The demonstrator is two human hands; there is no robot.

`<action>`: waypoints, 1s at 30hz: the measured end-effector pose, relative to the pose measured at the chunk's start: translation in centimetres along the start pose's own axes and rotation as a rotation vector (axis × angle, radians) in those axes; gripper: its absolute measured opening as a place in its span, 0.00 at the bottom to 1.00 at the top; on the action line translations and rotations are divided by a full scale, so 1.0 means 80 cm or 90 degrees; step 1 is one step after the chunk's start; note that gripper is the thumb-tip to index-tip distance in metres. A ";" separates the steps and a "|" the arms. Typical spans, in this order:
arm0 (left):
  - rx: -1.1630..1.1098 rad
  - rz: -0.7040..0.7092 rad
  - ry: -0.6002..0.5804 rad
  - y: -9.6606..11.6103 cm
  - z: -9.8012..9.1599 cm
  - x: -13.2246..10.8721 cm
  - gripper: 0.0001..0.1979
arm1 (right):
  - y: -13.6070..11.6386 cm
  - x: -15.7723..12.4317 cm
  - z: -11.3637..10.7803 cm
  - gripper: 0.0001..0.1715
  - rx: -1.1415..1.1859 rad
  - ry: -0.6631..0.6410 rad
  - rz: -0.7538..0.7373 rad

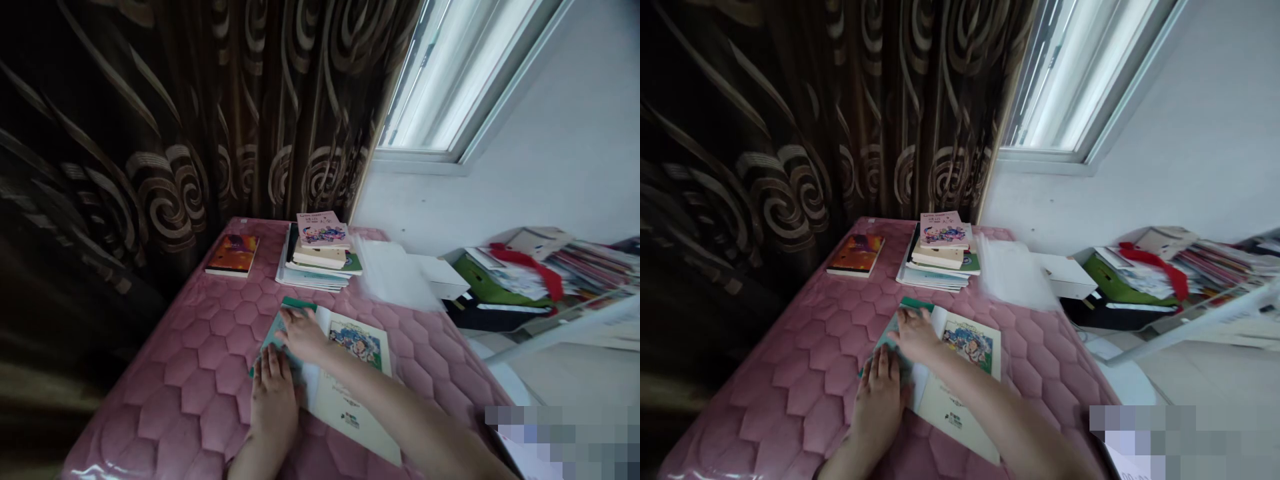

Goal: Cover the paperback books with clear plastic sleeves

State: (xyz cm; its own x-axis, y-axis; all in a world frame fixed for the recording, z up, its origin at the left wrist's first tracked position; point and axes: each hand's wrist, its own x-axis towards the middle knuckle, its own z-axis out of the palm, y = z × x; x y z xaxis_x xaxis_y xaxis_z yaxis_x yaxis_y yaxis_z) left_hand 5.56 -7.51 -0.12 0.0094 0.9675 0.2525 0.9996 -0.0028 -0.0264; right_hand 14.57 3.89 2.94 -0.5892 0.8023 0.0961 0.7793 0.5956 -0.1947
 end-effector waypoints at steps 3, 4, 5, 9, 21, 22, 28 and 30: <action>0.005 -0.009 -0.035 0.015 -0.008 0.006 0.22 | 0.020 0.024 -0.006 0.30 -0.024 -0.013 0.052; -0.010 -0.002 -0.045 0.023 -0.009 0.006 0.23 | 0.022 0.030 -0.008 0.31 -0.027 -0.020 0.057; -0.031 0.011 -0.052 0.032 -0.010 0.007 0.24 | 0.020 0.035 -0.010 0.31 -0.029 -0.026 0.061; -0.081 0.021 -0.053 0.063 -0.002 0.002 0.34 | 0.006 0.040 -0.016 0.33 -0.034 -0.034 0.087; -0.109 0.023 -0.058 0.066 0.013 0.001 0.34 | 0.007 -0.005 -0.016 0.32 -0.047 -0.003 0.169; -0.104 0.026 -0.054 0.066 0.013 0.000 0.34 | 0.003 0.004 -0.016 0.33 -0.040 -0.004 0.161; -0.095 0.030 -0.012 0.066 0.013 -0.001 0.34 | 0.004 0.021 -0.016 0.32 -0.032 -0.013 0.145; -0.106 0.036 0.000 0.064 0.015 0.001 0.35 | 0.012 0.005 -0.016 0.32 -0.053 -0.004 0.153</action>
State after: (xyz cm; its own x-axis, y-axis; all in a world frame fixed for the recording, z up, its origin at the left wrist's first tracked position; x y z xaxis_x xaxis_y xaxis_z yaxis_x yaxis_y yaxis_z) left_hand 10.66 -7.15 -1.36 0.0662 0.9646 0.2554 0.9878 -0.0996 0.1201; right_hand 15.40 4.82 3.99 -0.3864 0.9209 0.0514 0.9117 0.3898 -0.1296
